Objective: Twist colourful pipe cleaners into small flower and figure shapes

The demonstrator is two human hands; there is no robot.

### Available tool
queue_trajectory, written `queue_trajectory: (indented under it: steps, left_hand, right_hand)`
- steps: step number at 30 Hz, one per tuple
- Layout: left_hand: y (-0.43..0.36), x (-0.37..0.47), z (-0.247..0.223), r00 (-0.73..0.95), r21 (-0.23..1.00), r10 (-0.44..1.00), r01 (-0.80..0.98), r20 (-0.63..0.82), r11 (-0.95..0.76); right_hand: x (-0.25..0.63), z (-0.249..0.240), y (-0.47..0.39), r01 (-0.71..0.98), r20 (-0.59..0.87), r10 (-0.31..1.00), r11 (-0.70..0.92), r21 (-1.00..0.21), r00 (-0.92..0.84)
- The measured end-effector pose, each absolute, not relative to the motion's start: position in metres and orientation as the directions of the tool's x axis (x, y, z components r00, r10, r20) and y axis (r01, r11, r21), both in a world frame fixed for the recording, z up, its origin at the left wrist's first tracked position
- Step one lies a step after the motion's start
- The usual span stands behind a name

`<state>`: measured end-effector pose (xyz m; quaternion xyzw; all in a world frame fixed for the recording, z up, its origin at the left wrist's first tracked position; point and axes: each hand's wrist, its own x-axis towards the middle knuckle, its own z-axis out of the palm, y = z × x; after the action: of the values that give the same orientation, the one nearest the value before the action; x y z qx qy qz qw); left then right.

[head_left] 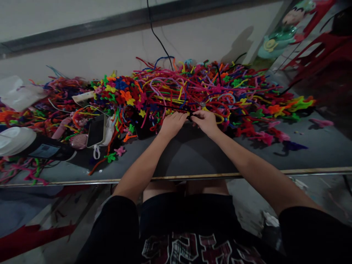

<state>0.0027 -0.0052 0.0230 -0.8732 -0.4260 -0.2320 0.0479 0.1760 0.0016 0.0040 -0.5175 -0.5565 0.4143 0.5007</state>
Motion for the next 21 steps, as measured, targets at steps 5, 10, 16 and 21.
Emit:
queue_trajectory:
  steps: [5, 10, 16, 21]
  left_hand:
    - [-0.005, 0.004, 0.028, 0.588, 0.044, 0.696, 0.750, 0.413, -0.660]
    - [-0.005, 0.002, 0.024, 0.580, 0.136, 0.699, 0.721, 0.419, -0.679]
    - [-0.004, 0.006, 0.016, 0.475, 0.281, 0.741, 0.716, 0.475, -0.639]
    - [-0.004, 0.013, 0.017, 0.242, 0.612, 0.855, 0.611, 0.459, -0.501]
  right_hand:
    - [0.175, 0.006, 0.000, 0.194, 0.113, 0.994, 0.109, -0.975, 0.007]
    - [0.176, 0.005, -0.001, 0.194, 0.126, 0.992, 0.126, -0.973, -0.013]
    - [0.175, 0.002, 0.000, 0.145, 0.140, 0.990, 0.138, -0.980, 0.005]
    - [0.175, 0.008, -0.003, 0.145, 0.144, 0.988, 0.136, -0.980, 0.048]
